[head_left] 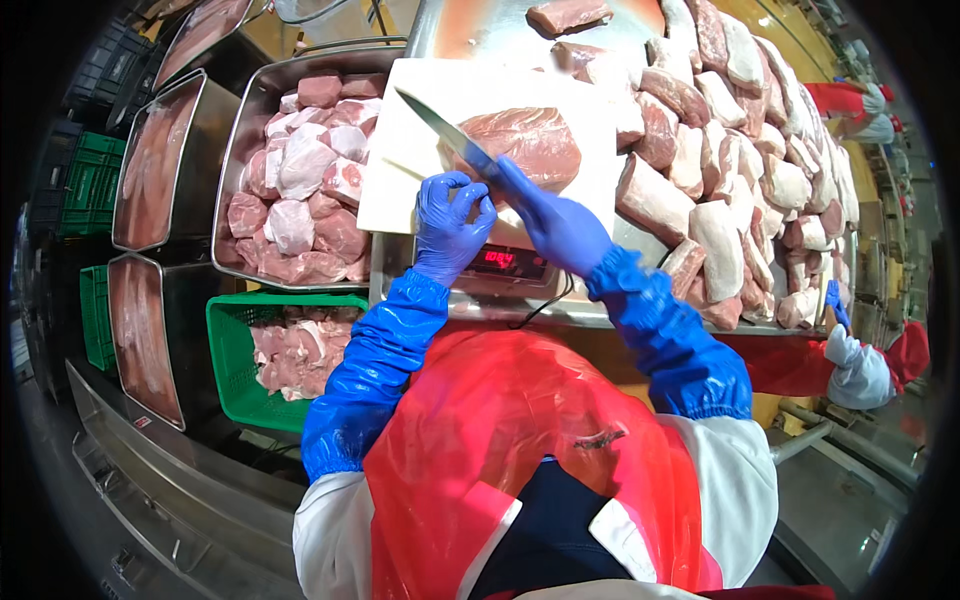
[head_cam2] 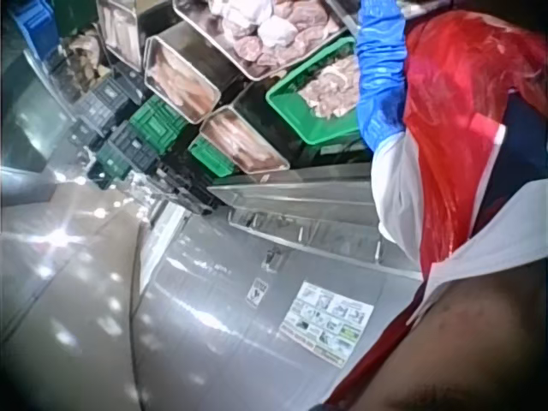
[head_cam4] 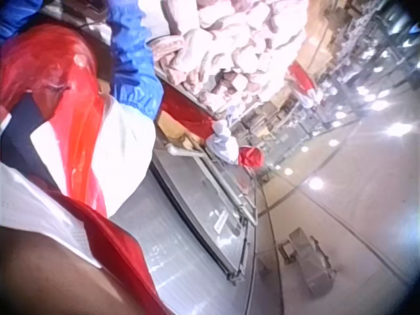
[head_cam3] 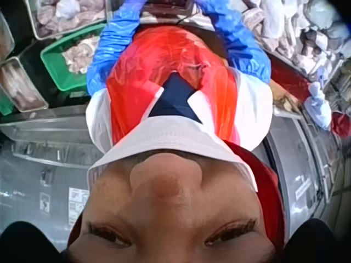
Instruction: The person cuts large pieces of raw meat on a cutting board using a knife, trimming fat and separating portions. The cut pieces are placed into a green basket while the process continues with additional meat pieces.
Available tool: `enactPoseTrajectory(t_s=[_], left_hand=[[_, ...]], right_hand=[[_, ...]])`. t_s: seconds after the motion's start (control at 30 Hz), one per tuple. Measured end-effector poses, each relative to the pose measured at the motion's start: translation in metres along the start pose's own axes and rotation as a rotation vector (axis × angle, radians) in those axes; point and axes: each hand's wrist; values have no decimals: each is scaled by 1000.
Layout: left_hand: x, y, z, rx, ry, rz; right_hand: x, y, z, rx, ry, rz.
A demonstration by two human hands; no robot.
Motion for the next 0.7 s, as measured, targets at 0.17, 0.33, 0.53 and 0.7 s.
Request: enactPoseTrajectory(t_s=[0.17, 0.33, 0.53, 0.7], left_hand=[[7, -7, 0, 5, 63, -73], [-12, -21, -13, -78, -44, -44], [-25, -43, -19, 177, -344, 54], [-15, -61, -37, 258, -345, 150]], right_hand=[[-61, -5, 93, 185, -329, 307], [-113, -42, 107, 184, -356, 618], [3, -54, 11, 164, 212, -351], [24, -37, 8, 265, -6, 48]])
Point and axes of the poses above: each hand's wrist, its own z-axis away from the middle knuckle, its own x-axis out of the palm, y = z × x, and after that the axes turned 11 degrees about -z, right-handed
